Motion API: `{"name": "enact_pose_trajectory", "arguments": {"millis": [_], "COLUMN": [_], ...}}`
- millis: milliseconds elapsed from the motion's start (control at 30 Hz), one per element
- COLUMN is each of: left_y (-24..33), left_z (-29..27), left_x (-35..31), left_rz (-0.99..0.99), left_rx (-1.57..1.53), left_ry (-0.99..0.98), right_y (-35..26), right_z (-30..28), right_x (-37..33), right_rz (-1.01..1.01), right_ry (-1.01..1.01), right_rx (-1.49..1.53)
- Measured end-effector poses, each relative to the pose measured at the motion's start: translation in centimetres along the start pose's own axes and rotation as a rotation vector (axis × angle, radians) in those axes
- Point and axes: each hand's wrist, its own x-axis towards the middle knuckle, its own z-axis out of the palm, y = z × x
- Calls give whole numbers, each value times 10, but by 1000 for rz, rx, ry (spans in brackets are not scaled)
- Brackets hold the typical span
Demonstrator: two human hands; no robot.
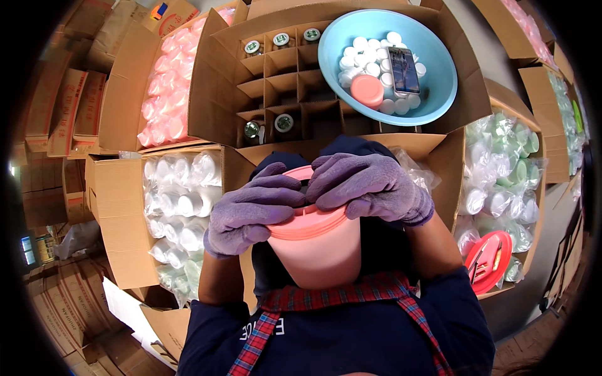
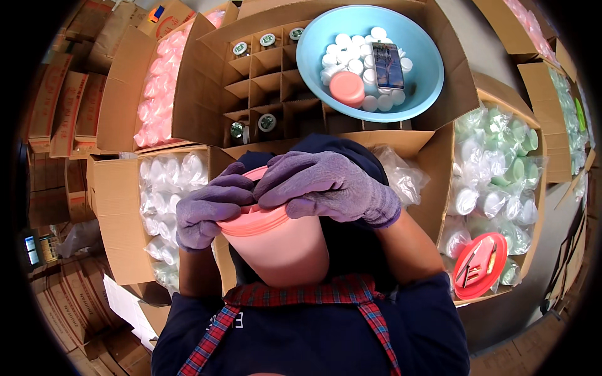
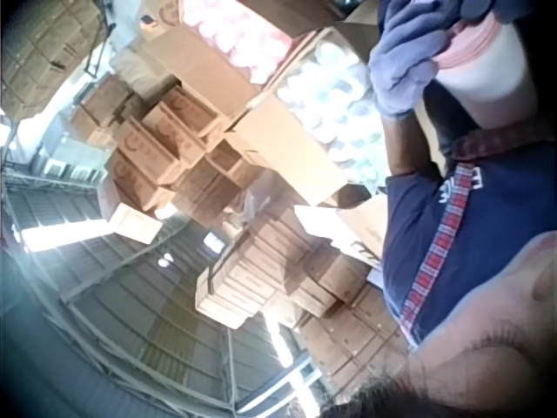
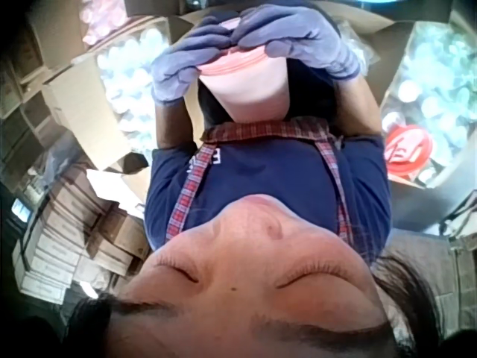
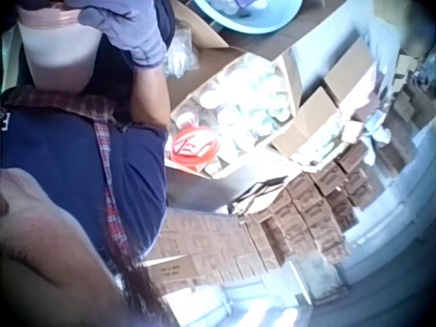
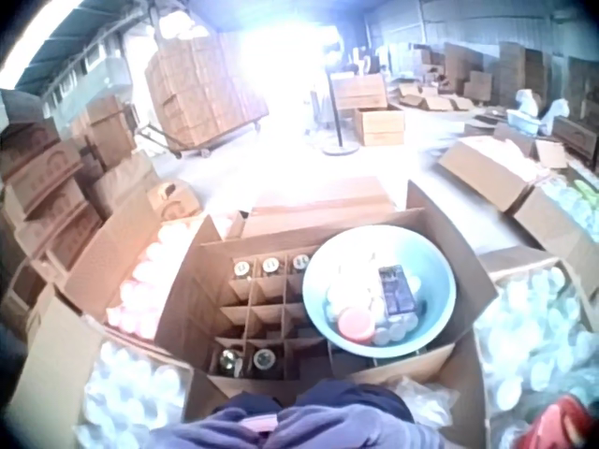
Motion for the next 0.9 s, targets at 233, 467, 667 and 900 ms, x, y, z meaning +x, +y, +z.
{"name": "enact_pose_trajectory", "arguments": {"millis": [233,467,667,900], "left_y": [-11,-21,-56,10], "left_z": [19,18,5,54], "left_x": [-13,-4,-32,12], "left_rz": [6,-387,-491,-567], "left_rx": [-109,793,546,658], "left_ry": [110,478,275,354], "right_y": [-6,-75,-70,-75], "right_z": [13,57,74,77], "right_x": [-10,2,0,14], "right_rz": [-85,-87,72,-277], "right_ry": [1,78,3,48], "right_rx": [-188,-684,-490,-435]}}
